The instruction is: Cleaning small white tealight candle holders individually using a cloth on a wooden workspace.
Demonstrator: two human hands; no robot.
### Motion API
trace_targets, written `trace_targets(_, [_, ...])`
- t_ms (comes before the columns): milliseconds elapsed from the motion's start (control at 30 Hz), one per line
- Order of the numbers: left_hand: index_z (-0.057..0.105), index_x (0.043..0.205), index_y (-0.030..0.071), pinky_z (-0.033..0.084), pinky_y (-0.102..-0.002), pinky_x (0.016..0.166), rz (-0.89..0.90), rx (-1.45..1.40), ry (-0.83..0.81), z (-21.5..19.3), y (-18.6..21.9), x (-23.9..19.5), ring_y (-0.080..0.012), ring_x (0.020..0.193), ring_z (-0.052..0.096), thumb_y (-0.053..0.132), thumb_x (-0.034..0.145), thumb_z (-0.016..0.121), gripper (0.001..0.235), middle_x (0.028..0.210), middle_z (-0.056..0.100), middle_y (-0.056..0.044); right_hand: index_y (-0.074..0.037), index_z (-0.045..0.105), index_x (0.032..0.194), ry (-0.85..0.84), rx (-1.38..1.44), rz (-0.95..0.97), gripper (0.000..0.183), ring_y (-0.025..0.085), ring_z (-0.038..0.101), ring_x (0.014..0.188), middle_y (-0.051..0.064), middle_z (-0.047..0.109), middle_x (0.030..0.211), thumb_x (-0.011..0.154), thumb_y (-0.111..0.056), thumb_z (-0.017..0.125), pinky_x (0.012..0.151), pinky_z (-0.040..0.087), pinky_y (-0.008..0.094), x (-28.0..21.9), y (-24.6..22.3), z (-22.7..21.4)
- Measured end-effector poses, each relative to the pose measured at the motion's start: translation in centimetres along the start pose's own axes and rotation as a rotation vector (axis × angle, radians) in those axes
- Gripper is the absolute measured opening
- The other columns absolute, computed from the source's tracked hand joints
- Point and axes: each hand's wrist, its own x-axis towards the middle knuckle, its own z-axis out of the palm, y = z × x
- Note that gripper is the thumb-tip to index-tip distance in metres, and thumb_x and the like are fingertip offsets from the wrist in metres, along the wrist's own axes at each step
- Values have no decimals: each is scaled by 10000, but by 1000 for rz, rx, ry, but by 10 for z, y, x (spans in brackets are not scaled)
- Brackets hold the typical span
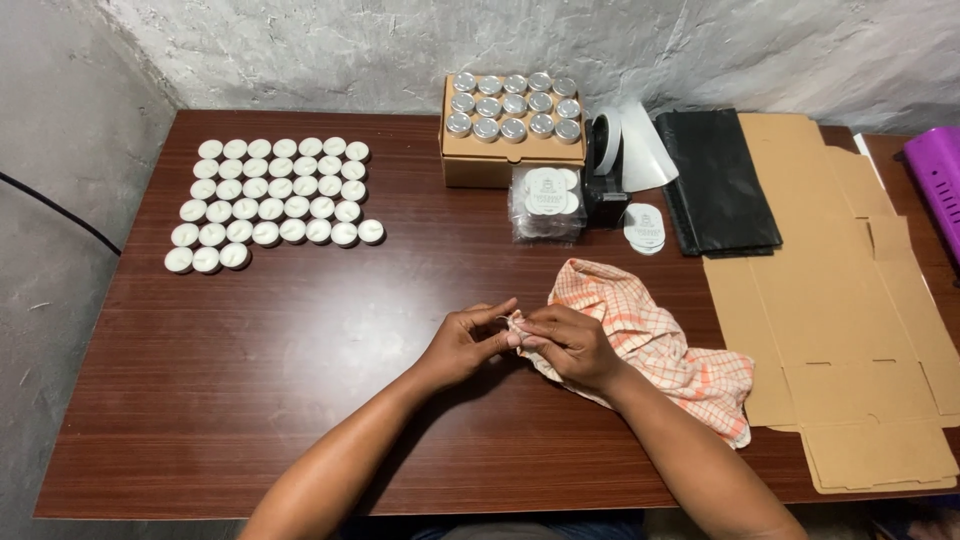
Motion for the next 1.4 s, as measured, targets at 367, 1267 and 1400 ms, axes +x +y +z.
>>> trace_targets(367, [512,1476,22,671,-293,798,-221,-304,25,1,6,2,-192,962,751,-78,730,872,835,1222,717,-219,-38,807,1124,6,51,119,205,228,742,793,125,763,914,937,-85,739,691,581,352,-9,18,-2])
trace_targets(1267, [687,1224,-77,669,-289,788,-116,-455,282,21,5,2,-218,842,777,-38,799,849,456,978,738,-163,-6,812,981,163,-242,-61,121,256,759,681,99,769,817,896,-87,785,583,587,314,-16,12,14])
trace_targets(1400, [696,1222,-57,664,-299,767,-160,-455,300,21,7,4,-221,831,775,-37,794,857,458,914,758,-183,1,798,935,177,-294,-145,82,287,738,643,111,740,787,893,-66,776,567,585,341,-11,3,13])
